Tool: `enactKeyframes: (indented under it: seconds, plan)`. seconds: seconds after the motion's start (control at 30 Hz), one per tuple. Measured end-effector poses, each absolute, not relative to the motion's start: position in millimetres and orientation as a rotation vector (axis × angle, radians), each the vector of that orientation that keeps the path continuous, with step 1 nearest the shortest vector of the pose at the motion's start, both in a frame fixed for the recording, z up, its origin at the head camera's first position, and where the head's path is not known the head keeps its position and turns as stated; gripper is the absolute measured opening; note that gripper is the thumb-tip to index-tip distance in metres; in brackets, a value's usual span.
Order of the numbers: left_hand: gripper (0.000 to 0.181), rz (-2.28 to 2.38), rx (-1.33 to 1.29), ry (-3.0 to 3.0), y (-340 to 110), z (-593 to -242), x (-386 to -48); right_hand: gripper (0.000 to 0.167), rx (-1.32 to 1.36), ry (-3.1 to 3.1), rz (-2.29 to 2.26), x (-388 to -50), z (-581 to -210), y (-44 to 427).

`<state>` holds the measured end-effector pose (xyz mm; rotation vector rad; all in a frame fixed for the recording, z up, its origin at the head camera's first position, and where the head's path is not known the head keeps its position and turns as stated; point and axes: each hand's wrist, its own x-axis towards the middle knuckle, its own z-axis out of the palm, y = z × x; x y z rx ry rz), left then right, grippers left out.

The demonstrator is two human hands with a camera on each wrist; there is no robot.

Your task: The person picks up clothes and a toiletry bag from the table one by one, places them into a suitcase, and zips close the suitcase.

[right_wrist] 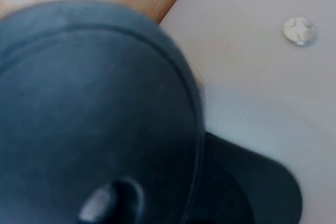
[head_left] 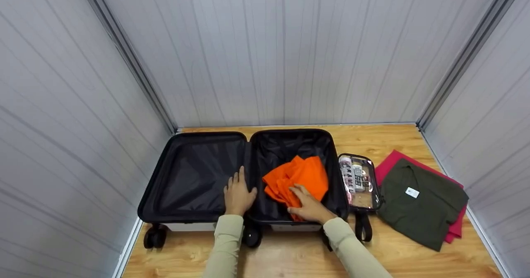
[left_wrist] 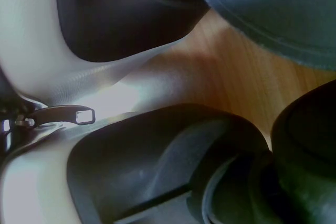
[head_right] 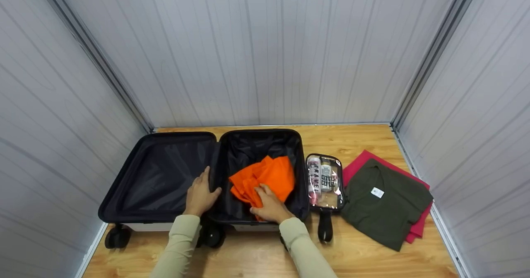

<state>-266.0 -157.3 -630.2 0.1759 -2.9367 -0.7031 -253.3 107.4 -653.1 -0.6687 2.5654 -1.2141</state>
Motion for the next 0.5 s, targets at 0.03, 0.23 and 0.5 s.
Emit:
enactKeyframes:
  seconds: [0.03,0.23,0.5]
  plan:
    - [0.084,-0.704,0.176,-2.937,-157.4,-630.2,-266.1,0.067,-0.681,2.568,-1.212,-253.2,-653.5,107.3]
    - [0.084,-0.709,0.173,-2.937,-157.5,-629.1,-265.9,0.052,-0.747,2.629,-1.161,-253.2,-654.5,106.8]
    - [0.083,-0.716,0.174,-2.931,-157.3,-628.6,-265.2,0.045,-0.798,2.648,-1.04,-253.1,-654.9,109.0]
